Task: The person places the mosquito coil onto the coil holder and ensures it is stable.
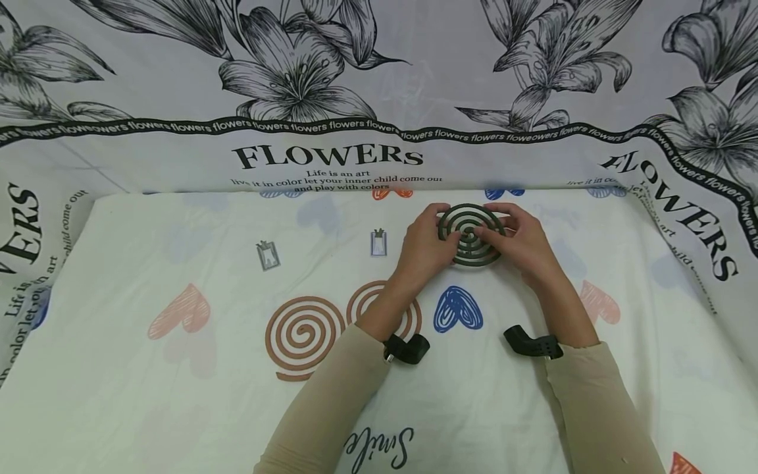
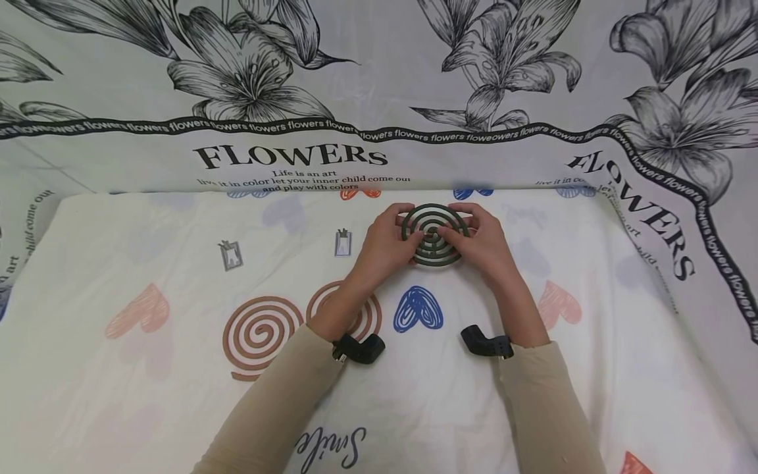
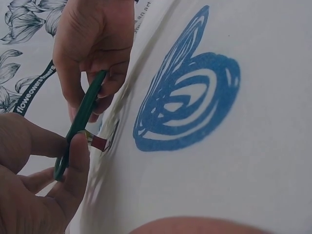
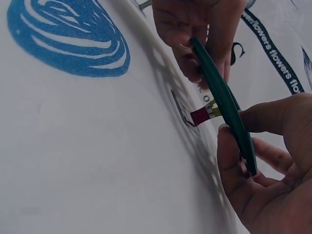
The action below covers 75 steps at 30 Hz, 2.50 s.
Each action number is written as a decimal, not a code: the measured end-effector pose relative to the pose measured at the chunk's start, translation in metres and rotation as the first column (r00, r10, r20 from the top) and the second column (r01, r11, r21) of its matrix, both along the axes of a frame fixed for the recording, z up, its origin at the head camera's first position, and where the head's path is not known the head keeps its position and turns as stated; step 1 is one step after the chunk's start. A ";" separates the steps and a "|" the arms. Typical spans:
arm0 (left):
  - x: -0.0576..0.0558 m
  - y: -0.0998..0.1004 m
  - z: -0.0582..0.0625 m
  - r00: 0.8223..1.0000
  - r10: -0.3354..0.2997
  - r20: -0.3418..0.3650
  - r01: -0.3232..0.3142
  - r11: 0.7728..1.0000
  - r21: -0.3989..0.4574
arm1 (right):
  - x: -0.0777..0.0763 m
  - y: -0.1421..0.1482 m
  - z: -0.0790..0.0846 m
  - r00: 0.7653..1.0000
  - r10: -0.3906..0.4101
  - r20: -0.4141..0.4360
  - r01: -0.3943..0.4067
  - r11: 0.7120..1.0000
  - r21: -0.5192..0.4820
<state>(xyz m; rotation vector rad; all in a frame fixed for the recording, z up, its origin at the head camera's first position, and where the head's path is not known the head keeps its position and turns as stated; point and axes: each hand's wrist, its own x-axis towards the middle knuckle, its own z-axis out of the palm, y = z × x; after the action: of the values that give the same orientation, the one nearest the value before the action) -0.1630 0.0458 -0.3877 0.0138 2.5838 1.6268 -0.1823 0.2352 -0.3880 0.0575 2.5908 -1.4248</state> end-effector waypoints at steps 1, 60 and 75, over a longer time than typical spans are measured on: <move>0.000 0.000 0.000 1.000 0.000 0.002 0.000 1.000 -0.005 | 0.000 0.000 0.000 1.000 0.002 0.000 -0.002 1.000 0.003; 0.024 -0.007 0.028 0.979 -0.152 -0.134 0.094 0.928 -0.360 | 0.014 -0.001 0.030 0.951 0.092 -0.295 -0.060 0.991 0.118; 0.056 -0.050 0.039 0.914 -0.390 -0.108 0.328 0.871 -0.366 | 0.025 -0.011 0.044 0.909 0.219 -0.353 -0.166 0.971 0.175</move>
<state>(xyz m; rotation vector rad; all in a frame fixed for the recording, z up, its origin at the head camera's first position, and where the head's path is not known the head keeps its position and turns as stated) -0.1071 -0.0047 -0.3490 0.6099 2.7408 1.0789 -0.1571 0.2241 -0.3438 -0.4836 2.8911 -1.2818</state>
